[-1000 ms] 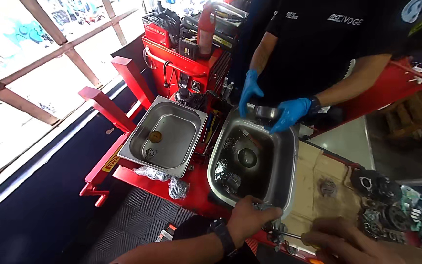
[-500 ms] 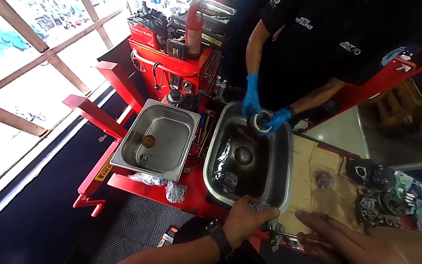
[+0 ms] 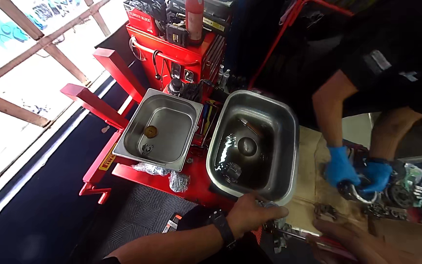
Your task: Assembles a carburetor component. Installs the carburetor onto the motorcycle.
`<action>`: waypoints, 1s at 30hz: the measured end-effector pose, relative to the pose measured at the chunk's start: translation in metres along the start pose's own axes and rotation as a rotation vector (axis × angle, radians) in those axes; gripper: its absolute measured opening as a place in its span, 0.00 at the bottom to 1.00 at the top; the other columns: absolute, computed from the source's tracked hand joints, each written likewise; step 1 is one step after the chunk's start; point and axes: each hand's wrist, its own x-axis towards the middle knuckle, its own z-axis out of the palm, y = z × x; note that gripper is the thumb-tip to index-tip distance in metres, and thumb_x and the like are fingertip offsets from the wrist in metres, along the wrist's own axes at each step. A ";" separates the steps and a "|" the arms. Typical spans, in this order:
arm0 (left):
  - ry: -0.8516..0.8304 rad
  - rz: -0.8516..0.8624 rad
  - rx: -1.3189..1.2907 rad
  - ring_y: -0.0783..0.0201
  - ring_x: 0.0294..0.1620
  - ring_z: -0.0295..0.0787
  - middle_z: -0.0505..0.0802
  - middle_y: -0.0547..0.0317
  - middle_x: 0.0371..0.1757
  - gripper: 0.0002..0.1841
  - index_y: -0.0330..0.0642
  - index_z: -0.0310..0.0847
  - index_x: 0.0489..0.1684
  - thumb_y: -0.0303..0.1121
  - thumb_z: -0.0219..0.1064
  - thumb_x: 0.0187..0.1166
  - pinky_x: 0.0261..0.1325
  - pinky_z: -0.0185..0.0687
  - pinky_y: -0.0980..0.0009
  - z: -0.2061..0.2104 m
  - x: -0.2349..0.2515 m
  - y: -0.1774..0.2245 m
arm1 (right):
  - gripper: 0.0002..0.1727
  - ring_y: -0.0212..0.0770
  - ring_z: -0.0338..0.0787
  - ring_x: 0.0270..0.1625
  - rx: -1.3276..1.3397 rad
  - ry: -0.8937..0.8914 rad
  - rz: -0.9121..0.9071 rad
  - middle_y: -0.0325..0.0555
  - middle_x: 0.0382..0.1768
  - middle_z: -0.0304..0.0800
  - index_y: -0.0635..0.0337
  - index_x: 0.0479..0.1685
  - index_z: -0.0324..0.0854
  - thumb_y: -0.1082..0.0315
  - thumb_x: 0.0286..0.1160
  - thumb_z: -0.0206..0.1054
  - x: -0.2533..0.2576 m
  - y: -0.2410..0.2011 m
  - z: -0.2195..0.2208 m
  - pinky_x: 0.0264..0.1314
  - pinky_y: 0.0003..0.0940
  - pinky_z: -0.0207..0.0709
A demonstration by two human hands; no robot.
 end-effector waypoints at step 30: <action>-0.328 -0.022 0.299 0.54 0.54 0.90 0.91 0.45 0.54 0.40 0.38 0.82 0.65 0.63 0.78 0.63 0.60 0.84 0.50 0.004 -0.001 0.000 | 0.09 0.53 0.92 0.55 0.150 -0.193 -0.057 0.60 0.55 0.91 0.61 0.54 0.86 0.71 0.82 0.66 -0.018 -0.021 -0.005 0.51 0.42 0.86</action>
